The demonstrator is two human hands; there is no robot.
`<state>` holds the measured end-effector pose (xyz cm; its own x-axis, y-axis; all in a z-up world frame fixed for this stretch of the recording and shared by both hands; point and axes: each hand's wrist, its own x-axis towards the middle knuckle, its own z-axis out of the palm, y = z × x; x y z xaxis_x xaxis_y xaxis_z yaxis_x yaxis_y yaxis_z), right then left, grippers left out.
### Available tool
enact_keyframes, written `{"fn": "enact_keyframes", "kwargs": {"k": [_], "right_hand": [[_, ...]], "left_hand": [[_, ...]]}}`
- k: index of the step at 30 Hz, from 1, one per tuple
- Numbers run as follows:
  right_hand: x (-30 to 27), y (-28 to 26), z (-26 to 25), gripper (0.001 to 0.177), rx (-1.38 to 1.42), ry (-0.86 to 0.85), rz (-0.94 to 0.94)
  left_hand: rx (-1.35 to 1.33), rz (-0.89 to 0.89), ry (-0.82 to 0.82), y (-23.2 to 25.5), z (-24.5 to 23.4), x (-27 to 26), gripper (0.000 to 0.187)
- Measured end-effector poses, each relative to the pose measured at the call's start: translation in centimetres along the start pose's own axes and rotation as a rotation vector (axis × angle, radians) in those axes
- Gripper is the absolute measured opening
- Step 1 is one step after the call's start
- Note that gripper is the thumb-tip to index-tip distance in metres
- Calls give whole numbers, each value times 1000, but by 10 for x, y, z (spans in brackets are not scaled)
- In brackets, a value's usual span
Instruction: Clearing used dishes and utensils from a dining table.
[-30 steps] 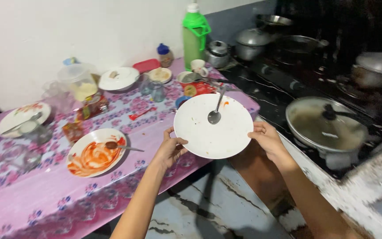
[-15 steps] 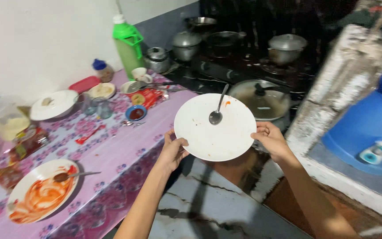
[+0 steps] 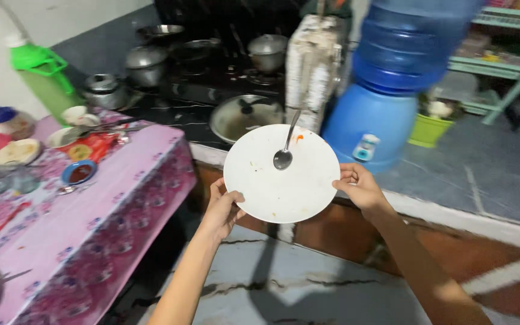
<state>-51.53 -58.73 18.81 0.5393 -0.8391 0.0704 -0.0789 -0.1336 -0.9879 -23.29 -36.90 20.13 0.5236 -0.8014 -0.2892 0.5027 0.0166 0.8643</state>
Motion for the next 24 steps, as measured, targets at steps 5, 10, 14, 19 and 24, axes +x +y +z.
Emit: {"fn": "enact_keyframes", "kwargs": {"k": [5,10,14,19,24], "right_hand": [[-52,8,-95,43,1,91,10],[-107,15,-175,44,-2,194,-2],[-143,8,-227,43,21,307,78],[-165,28,-283,39,129,404,55],[-173,37,-334,31,-3,520,26]], "left_hand": [[36,-101,-43,-47,86,-18,75],[27,-175,-186,-104,153,-13,68],[42,-227,-298,-131,216,-16,63],[72,-270,-419,-162,278,4,63],[59,-370,-595,-192,342,49,65]]}}
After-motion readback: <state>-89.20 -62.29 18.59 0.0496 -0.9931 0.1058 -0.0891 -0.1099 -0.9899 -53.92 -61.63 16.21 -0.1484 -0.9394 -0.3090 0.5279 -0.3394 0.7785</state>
